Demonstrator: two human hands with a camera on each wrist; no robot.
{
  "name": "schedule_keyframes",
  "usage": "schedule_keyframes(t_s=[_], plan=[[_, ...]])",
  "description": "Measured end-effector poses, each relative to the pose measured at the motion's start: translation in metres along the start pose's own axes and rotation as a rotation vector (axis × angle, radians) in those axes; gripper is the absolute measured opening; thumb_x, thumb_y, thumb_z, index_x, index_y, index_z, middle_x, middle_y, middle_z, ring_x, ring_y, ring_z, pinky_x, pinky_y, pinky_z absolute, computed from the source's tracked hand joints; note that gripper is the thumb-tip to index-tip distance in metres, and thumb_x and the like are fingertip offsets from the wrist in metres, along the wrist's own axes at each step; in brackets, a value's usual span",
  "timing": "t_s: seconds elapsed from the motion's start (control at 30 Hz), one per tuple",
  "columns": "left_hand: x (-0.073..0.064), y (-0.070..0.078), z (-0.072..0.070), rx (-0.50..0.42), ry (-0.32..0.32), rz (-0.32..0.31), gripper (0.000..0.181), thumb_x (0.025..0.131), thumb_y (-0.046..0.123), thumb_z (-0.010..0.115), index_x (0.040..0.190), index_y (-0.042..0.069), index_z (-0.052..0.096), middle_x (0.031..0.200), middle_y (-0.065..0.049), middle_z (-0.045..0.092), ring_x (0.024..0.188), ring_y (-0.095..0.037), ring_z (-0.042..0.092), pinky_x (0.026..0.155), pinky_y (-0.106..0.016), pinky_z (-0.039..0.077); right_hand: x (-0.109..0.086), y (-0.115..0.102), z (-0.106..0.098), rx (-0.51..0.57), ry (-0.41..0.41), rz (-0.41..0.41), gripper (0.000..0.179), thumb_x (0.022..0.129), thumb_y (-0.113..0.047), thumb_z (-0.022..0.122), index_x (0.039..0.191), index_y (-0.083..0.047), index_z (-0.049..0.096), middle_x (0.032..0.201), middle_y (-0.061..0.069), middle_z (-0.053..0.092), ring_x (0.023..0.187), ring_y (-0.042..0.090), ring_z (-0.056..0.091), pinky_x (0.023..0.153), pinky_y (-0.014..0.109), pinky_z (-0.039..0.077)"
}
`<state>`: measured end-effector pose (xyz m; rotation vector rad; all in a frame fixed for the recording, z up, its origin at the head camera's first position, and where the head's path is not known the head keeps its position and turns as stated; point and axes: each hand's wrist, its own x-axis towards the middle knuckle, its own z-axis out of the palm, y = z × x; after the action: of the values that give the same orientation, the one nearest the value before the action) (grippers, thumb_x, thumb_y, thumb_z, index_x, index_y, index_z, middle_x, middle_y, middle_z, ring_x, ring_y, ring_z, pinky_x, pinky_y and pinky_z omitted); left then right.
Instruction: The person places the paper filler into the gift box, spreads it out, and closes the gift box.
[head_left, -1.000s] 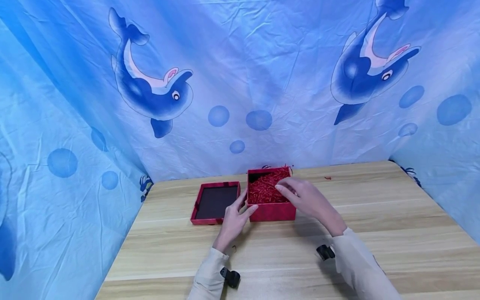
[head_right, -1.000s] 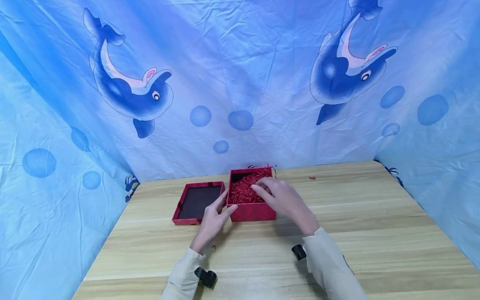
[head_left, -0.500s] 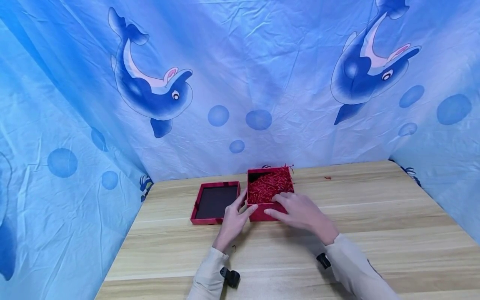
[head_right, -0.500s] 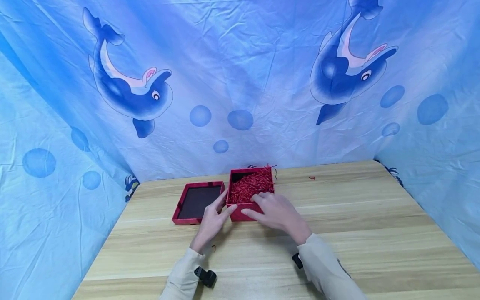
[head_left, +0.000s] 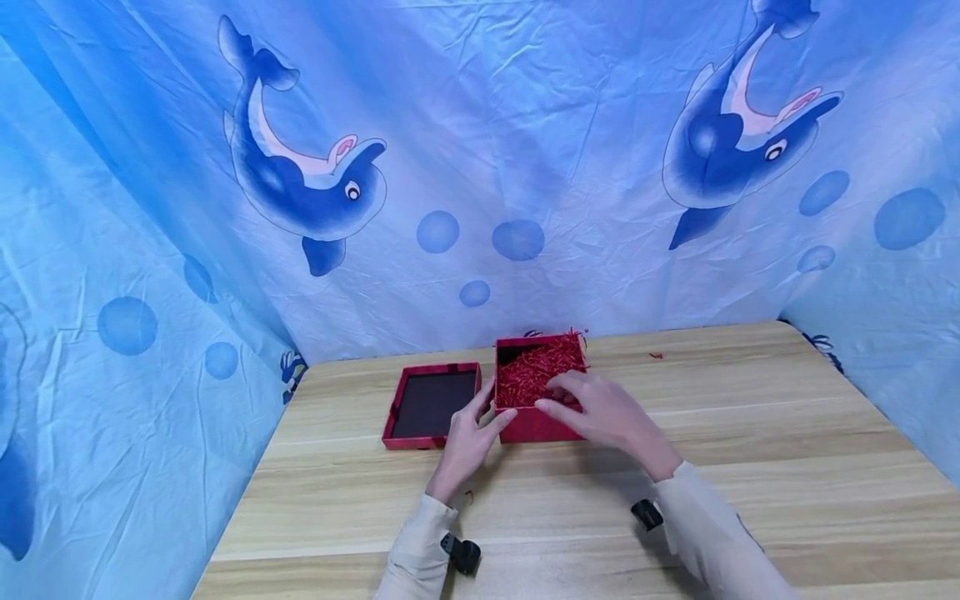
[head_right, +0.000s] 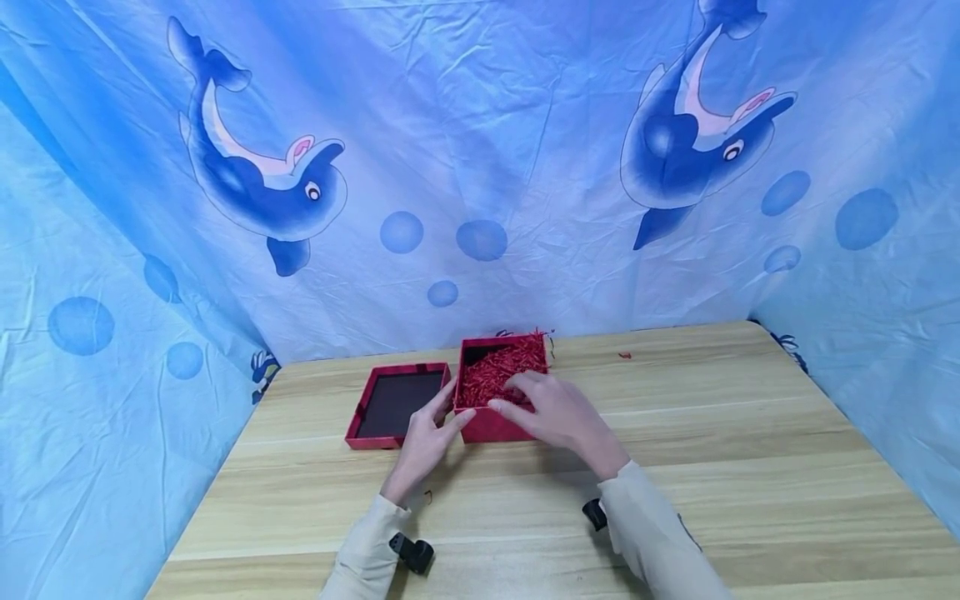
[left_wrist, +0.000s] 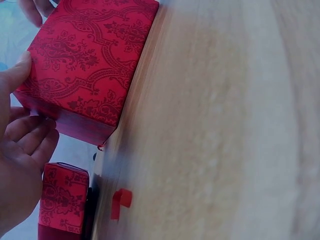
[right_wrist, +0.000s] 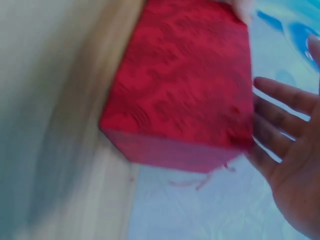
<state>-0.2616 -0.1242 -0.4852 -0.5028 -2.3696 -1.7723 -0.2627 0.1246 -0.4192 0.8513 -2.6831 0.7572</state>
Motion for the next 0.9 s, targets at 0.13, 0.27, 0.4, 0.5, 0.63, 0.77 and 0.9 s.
schedule_keyframes(t_s=[0.13,0.27,0.4,0.5,0.63,0.77,0.9], plan=[[0.0,0.001,0.0,0.012,0.0,0.001,0.07,0.1,0.024,0.072,0.16,0.012,0.04,0.162,-0.017,0.037,0.139,-0.042,0.045,0.108,-0.05,0.045,0.002,0.007,-0.015,0.011,0.153,-0.026,0.037,0.103,-0.037,0.066,0.12,-0.005,0.073,0.107,0.008,0.072,0.08,0.02,0.067,0.074,0.043,0.059],[0.001,0.0,0.001,0.012,-0.002,0.0,0.07,0.1,0.025,0.072,0.161,0.013,0.039,0.162,-0.018,0.036,0.14,-0.041,0.045,0.108,-0.049,0.045,0.006,0.012,-0.02,-0.007,0.189,-0.005,0.037,0.104,-0.029,0.065,0.125,0.001,0.069,0.116,0.017,0.069,0.078,0.027,0.066,0.076,0.048,0.06],[0.001,0.0,0.001,0.012,0.002,0.005,0.07,0.1,0.025,0.073,0.16,0.014,0.04,0.162,-0.017,0.037,0.139,-0.041,0.046,0.108,-0.049,0.046,0.009,0.009,-0.013,-0.045,0.121,0.044,0.045,0.105,-0.03,0.063,0.133,0.005,0.062,0.13,0.026,0.063,0.108,0.042,0.067,0.094,0.057,0.055],[0.001,-0.001,0.001,0.008,0.003,0.005,0.069,0.099,0.023,0.073,0.16,0.014,0.041,0.161,-0.015,0.038,0.138,-0.041,0.047,0.108,-0.049,0.046,0.011,0.003,-0.005,-0.098,0.059,0.069,0.049,0.104,-0.029,0.064,0.136,0.009,0.059,0.135,0.031,0.06,0.122,0.047,0.06,0.101,0.059,0.051],[0.001,-0.001,0.0,-0.003,0.006,-0.008,0.069,0.099,0.02,0.074,0.16,0.014,0.041,0.161,-0.015,0.038,0.138,-0.041,0.047,0.107,-0.051,0.046,0.015,-0.008,0.003,-0.186,0.007,0.101,0.053,0.105,-0.027,0.063,0.136,0.015,0.056,0.138,0.037,0.054,0.126,0.051,0.056,0.102,0.06,0.049],[0.0,0.0,0.001,-0.012,0.016,-0.016,0.069,0.099,0.015,0.073,0.159,0.009,0.041,0.161,-0.018,0.038,0.138,-0.044,0.046,0.108,-0.056,0.044,0.021,-0.017,0.007,-0.253,-0.014,0.11,0.05,0.105,-0.023,0.062,0.132,0.019,0.057,0.137,0.04,0.053,0.128,0.052,0.054,0.103,0.06,0.048],[-0.001,0.012,0.002,-0.015,0.015,-0.026,0.068,0.099,0.012,0.072,0.158,0.002,0.04,0.16,-0.022,0.039,0.138,-0.048,0.045,0.108,-0.061,0.041,0.028,-0.019,0.012,-0.271,-0.046,0.122,0.049,0.105,-0.022,0.062,0.131,0.02,0.057,0.132,0.04,0.057,0.124,0.051,0.058,0.102,0.058,0.05]])
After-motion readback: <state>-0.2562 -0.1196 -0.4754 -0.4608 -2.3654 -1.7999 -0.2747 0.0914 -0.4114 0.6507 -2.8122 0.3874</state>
